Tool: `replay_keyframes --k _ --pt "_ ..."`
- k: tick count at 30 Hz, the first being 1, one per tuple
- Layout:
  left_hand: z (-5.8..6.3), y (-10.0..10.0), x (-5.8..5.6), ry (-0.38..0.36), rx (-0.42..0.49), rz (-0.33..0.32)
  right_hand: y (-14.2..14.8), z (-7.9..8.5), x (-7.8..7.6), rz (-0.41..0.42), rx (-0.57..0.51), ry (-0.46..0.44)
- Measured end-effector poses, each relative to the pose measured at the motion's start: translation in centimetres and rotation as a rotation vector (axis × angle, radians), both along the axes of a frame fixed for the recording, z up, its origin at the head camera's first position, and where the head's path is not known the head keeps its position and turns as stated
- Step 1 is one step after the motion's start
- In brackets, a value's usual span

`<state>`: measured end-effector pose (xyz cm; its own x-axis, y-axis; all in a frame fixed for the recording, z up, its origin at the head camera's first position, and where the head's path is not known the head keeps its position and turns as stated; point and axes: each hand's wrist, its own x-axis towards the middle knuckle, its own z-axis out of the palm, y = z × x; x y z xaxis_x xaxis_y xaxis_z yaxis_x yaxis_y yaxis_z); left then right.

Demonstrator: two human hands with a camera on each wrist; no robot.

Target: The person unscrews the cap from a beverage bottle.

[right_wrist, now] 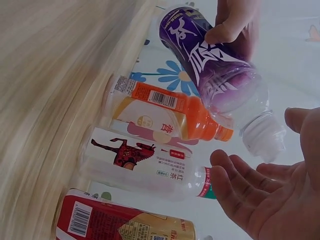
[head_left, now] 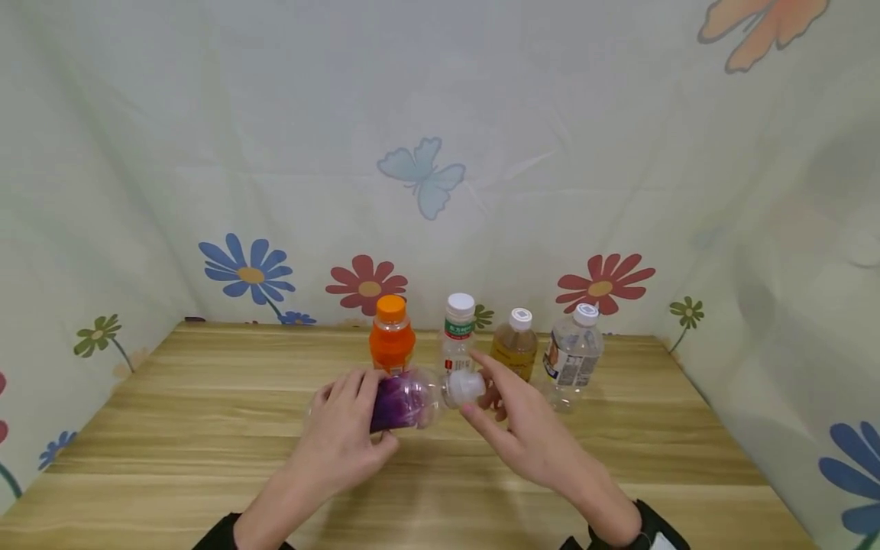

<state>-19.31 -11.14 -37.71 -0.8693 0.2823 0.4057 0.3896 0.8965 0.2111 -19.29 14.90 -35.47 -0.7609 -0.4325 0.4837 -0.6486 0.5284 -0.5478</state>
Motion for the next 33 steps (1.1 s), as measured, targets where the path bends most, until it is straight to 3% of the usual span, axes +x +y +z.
replay_keyframes --k 8,15,19,28,33 --pt "-0.9 0.8 -0.6 -0.059 -0.003 -0.003 0.0 -0.2 -0.9 -0.013 -0.015 -0.062" --pt "-1.4 1.3 -1.2 -0.09 0.048 -0.051 0.1 -0.1 -1.4 -0.099 0.016 -0.012" --pt "-1.5 1.5 -1.5 -0.078 0.052 -0.075 0.1 0.0 -1.4 -0.117 0.025 0.012" --pt "-1.4 2.0 -2.2 -0.134 0.116 -0.126 0.1 0.2 -1.4 -0.142 0.014 0.036" --pt "-1.4 1.9 -2.4 -0.111 0.124 -0.17 0.1 0.0 -1.4 -0.157 0.023 0.028"
